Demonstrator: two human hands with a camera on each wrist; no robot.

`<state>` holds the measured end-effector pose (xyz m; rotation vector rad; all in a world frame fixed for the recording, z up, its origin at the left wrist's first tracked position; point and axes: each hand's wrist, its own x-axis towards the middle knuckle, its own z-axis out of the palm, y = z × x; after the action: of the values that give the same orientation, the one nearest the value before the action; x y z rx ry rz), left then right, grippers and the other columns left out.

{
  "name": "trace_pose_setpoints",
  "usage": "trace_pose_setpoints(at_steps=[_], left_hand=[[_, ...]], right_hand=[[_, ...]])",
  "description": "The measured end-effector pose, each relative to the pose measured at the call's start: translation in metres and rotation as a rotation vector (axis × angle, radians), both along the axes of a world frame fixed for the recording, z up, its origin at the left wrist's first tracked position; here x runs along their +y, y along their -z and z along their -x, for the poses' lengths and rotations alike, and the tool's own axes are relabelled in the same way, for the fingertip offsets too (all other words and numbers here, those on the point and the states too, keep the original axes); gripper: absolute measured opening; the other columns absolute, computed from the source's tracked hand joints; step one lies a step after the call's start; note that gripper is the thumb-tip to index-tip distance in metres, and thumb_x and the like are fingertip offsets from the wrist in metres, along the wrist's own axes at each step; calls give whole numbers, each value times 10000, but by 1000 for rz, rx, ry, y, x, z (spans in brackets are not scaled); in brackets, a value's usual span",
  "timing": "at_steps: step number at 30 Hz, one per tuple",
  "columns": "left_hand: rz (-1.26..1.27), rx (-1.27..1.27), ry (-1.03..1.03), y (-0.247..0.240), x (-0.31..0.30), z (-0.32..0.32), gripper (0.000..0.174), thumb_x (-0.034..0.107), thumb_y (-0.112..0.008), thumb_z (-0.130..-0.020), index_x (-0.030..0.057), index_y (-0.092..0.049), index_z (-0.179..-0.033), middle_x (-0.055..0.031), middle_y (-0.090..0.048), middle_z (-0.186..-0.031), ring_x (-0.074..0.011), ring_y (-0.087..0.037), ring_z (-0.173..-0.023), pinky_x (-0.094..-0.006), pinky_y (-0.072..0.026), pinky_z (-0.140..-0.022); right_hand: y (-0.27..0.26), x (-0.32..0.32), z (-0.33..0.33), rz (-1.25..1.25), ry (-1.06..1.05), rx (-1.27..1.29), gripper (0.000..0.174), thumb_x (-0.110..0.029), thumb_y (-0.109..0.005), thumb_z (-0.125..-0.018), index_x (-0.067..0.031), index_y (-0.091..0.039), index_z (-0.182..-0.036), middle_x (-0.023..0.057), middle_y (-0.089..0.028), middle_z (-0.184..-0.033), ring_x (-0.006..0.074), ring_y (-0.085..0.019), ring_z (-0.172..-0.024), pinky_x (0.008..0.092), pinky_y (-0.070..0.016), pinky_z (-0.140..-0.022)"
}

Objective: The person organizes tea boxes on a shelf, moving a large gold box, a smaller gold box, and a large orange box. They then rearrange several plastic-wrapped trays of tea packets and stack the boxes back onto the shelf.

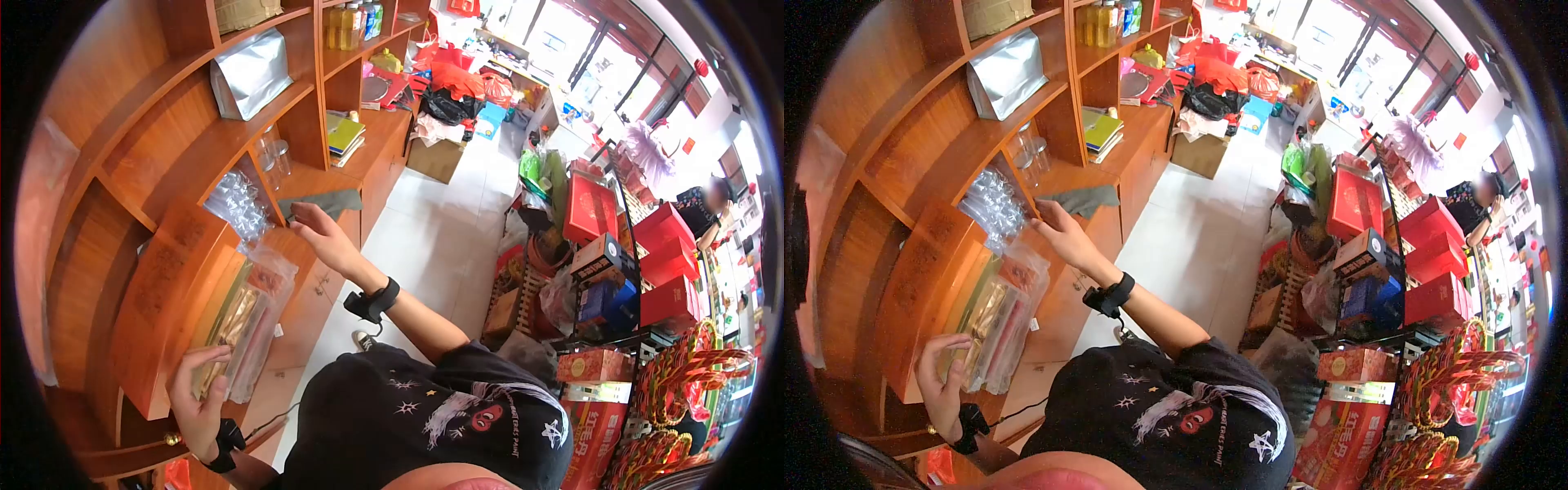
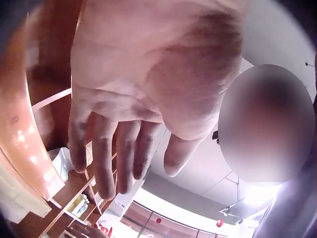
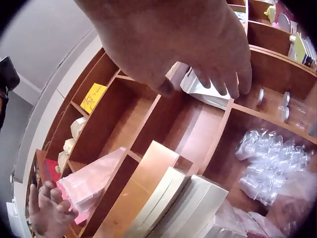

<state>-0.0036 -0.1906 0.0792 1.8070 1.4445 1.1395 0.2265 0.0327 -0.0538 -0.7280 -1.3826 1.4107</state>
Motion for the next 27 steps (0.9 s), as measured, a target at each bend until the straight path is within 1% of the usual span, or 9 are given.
trace_pose_setpoints(at_steps=[10,12,13,14,16,19,23,25,27], left_hand=[[-12,-69,-147,4,-9,9,183,74,-560,-915,-45,-587,-1051,-148,-667,-1025,-208,-639,-958,-324,-459,-906],[-35,-81,-283,9,-14,19,172,55,-565,-907,-40,-591,-1048,-144,-665,-1035,-207,-634,-979,-325,-457,-920],[-61,-89,-378,8,-21,28,164,35,-571,-899,-36,-595,-1044,-140,-664,-1045,-205,-629,-999,-327,-456,-934],[-137,-128,-446,2,-23,32,177,22,-579,-892,-31,-592,-1061,-136,-655,-1079,-203,-619,-1039,-328,-451,-952],[-388,-146,-626,-21,-22,43,226,4,-602,-885,-26,-574,-1108,-132,-632,-1153,-204,-595,-1111,-333,-444,-984],[-879,-72,-877,-52,-25,97,368,19,-675,-872,-30,-525,-1204,-143,-590,-1244,-231,-560,-1182,-338,-441,-1010],[-1175,127,-1194,-102,-35,171,532,110,-775,-823,-41,-496,-1250,-131,-583,-1240,-197,-547,-1181,-310,-449,-991],[-1055,205,-1143,-116,-30,184,458,211,-722,-878,-42,-560,-1224,-104,-585,-1257,-185,-534,-1190,-318,-405,-1018],[-894,73,-859,-119,-16,196,424,234,-693,-893,-18,-584,-1217,-92,-592,-1236,-172,-544,-1171,-320,-431,-985]], right_hand=[[5,7,11,-79,-87,35,437,-84,-502,-979,13,-404,-1394,149,-498,-1391,219,-463,-1299,344,-357,-1100],[2,10,15,-134,-72,-29,427,-31,-469,-955,13,-444,-1379,118,-535,-1347,191,-540,-1195,325,-406,-1046],[5,14,13,-208,-49,-125,404,-115,-526,-951,24,-484,-1329,136,-564,-1320,214,-531,-1219,338,-412,-1044],[-15,8,16,-262,-23,-204,390,-92,-512,-948,10,-501,-1324,140,-562,-1327,223,-531,-1224,337,-407,-1048],[-18,13,24,-209,-105,-88,389,-55,-468,-972,10,-482,-1355,129,-555,-1343,234,-516,-1249,353,-388,-1067],[-10,24,28,-98,-134,-101,396,-140,-489,-1001,12,-469,-1366,122,-528,-1380,237,-495,-1281,364,-363,-1089],[-7,18,31,2,-195,-95,466,-260,-483,-1003,-29,-443,-1406,119,-475,-1443,232,-460,-1327,378,-322,-1102],[-4,18,31,31,-195,-90,471,-272,-480,-1003,-28,-443,-1405,123,-475,-1443,237,-463,-1325,382,-317,-1106],[-1,22,30,67,-181,-34,401,-209,-489,-1012,-17,-485,-1363,119,-510,-1392,233,-494,-1282,370,-363,-1098]])
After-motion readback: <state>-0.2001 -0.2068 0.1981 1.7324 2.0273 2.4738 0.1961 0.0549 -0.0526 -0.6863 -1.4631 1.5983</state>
